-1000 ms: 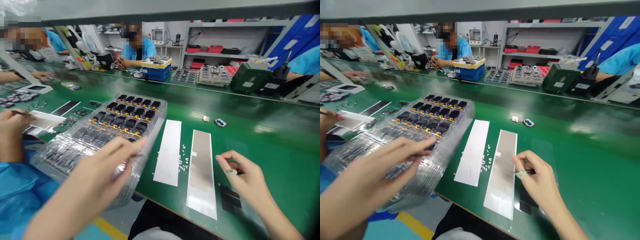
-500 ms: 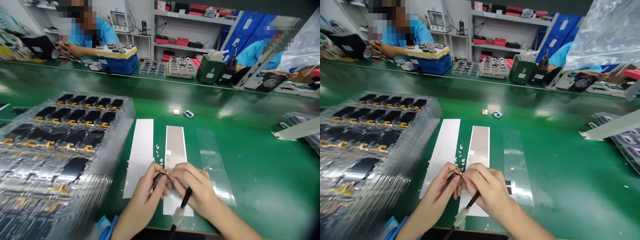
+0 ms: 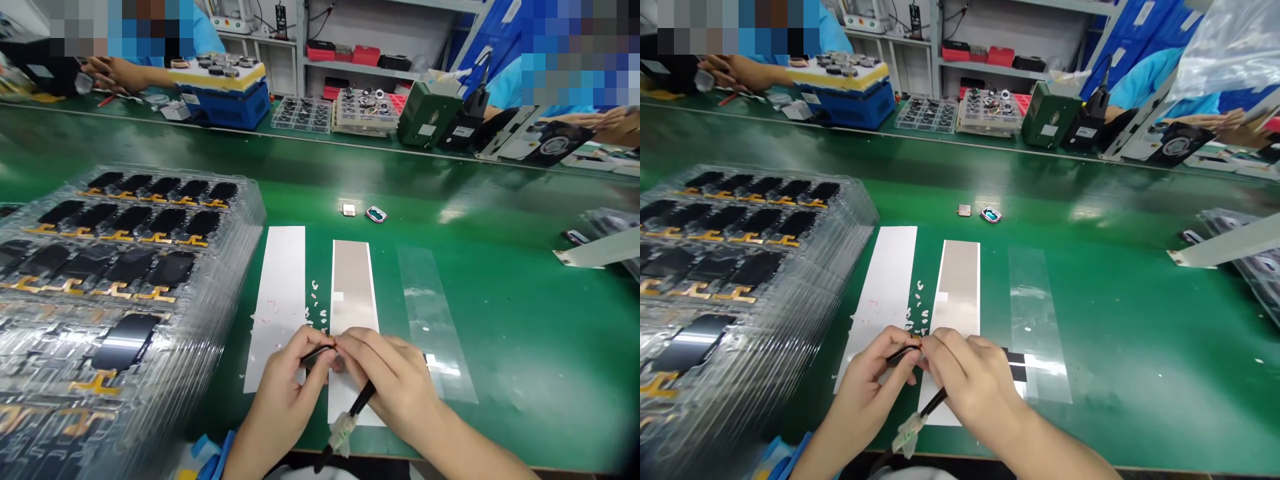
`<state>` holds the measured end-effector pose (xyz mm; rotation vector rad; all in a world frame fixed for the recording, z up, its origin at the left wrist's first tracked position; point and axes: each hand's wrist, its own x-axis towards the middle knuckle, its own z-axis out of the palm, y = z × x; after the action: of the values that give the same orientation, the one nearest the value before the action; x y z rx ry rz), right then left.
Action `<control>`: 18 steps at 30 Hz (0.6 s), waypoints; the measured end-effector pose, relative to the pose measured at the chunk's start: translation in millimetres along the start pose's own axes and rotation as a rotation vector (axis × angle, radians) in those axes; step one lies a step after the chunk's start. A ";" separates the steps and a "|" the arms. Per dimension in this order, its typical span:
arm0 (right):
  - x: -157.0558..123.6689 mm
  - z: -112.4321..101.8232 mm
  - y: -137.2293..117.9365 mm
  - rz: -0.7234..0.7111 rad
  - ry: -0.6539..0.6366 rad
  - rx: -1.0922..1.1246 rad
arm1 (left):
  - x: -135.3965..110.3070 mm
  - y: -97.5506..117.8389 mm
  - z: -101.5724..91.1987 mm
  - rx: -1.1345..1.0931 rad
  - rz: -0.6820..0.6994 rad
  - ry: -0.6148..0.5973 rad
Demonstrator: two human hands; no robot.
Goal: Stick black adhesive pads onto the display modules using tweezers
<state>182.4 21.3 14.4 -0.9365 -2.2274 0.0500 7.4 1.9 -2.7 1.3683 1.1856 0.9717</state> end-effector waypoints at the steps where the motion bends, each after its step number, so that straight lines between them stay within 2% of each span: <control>1: 0.1 1.3 -0.3 0.026 -0.012 0.032 | 0.1 0.2 -0.3 0.017 0.005 0.005; 8: 4.5 7.6 5.6 0.157 -0.071 0.206 | 1.2 2.5 0.0 0.089 0.031 -0.006; 13: 24.8 -2.9 15.3 0.453 -0.151 0.445 | -0.4 1.5 1.7 0.031 -0.022 -0.020; 16: 38.8 -0.7 21.0 0.593 -0.228 0.556 | -2.6 3.6 1.3 0.037 -0.038 -0.097; 18: 44.7 6.8 24.0 0.630 -0.263 0.568 | -4.2 6.4 0.6 0.072 -0.020 -0.173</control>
<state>171.2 69.1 29.0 -1.2974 -1.8742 1.0817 8.1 -2.2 3.7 1.4644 1.1101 0.7858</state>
